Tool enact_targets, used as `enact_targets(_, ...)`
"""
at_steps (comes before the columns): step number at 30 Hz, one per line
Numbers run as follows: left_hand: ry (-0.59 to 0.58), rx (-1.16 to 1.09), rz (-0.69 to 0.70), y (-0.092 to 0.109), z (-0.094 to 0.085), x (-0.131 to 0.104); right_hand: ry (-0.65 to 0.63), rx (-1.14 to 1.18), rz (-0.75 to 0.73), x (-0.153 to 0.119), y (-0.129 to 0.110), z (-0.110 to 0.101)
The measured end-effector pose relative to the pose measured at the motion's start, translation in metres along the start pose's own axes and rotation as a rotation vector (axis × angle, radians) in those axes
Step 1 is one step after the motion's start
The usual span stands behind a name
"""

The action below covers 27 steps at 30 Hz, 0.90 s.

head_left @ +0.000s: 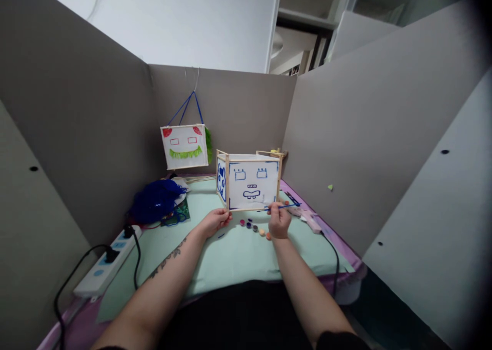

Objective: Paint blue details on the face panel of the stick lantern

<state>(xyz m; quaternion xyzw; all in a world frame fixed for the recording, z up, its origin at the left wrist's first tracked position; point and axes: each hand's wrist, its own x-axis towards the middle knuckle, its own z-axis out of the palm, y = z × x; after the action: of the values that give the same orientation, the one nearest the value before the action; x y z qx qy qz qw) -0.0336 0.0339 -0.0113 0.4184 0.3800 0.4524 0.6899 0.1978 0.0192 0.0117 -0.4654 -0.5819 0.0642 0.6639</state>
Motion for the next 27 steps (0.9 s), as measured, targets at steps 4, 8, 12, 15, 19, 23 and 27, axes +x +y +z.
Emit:
enact_targets(4,-0.004,0.004,0.008,-0.001,-0.001,0.0,-0.002,0.027,0.011,0.0,-0.004,0.002)
enact_targets(8,-0.006,0.005,0.008,-0.001,-0.001,0.001,-0.001,0.04,0.006,0.0,-0.005,0.002)
enact_targets(12,-0.011,0.007,0.013,-0.002,-0.002,0.001,0.02,0.05,-0.009,0.002,-0.002,0.003)
enact_targets(15,-0.019,0.012,0.02,-0.003,-0.003,0.001,0.014,0.054,-0.033,0.003,-0.001,0.003)
enact_targets(19,-0.025,0.019,0.02,-0.003,-0.003,0.002,-0.049,0.076,-0.088,0.002,-0.004,0.004)
enact_targets(23,-0.028,0.027,0.026,-0.003,-0.003,0.002,-0.131,0.109,-0.143,0.004,-0.017,0.006)
enact_targets(27,-0.029,0.048,0.039,-0.003,-0.002,0.001,-0.171,0.131,-0.203,0.014,-0.035,0.013)
